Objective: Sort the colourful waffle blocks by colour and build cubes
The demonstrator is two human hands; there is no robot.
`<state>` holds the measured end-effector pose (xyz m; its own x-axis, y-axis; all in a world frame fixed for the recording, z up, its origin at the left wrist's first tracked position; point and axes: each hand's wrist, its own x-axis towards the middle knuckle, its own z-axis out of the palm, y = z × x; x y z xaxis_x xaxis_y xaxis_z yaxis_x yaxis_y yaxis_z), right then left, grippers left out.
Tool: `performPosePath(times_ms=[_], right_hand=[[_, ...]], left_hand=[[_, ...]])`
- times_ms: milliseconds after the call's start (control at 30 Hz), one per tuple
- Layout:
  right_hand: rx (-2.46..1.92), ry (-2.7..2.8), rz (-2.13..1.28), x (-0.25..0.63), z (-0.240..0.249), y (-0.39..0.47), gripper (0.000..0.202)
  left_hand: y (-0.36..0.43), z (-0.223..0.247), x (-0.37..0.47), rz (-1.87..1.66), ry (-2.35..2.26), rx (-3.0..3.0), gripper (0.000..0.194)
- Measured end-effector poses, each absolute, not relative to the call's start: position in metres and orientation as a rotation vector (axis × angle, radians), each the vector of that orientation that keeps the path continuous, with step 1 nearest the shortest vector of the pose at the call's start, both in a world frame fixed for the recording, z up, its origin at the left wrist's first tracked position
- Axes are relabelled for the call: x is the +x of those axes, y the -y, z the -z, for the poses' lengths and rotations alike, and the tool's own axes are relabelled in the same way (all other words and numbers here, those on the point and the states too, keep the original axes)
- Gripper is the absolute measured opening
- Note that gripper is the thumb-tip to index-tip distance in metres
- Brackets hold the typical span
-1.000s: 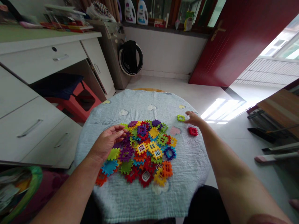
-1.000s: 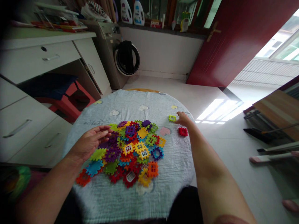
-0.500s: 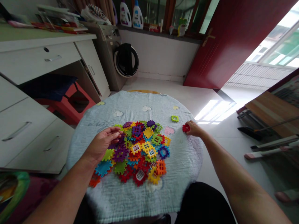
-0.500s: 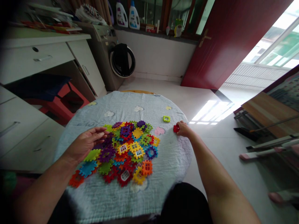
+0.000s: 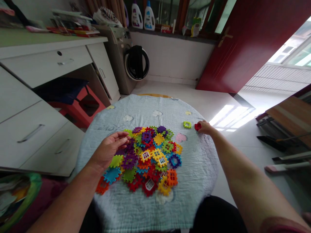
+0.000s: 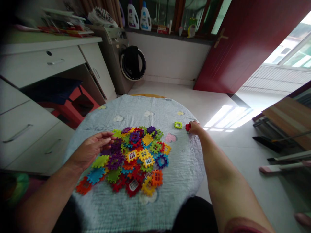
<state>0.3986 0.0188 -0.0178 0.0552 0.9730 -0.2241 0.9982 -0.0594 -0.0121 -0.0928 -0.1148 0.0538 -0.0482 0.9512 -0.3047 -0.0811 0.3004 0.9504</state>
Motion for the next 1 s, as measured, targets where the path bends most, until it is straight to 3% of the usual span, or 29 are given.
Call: performPosePath(times_ms=[133, 300, 700, 1000], right_hand=[[2.155, -2.019, 0.270, 0.399, 0.015, -0.018, 0.054], [2.193, -2.040, 0.217, 0.384, 0.008, -0.020, 0.076], [2.072, -2.250, 0.252, 0.331, 0.016, -0.032, 0.063], [2.233, -2.431, 0.230, 0.302, -0.008, 0.002, 0.071]], left_hand=[[0.116, -0.052, -0.092, -1.054, -1.328, 0.909, 0.037], [0.116, -0.052, -0.090, -1.046, -1.327, 0.915, 0.037], [0.117, -0.054, -0.090, -1.060, -1.332, 0.939, 0.038], [0.117, -0.057, -0.091, -1.098, -1.291, 0.938, 0.036]])
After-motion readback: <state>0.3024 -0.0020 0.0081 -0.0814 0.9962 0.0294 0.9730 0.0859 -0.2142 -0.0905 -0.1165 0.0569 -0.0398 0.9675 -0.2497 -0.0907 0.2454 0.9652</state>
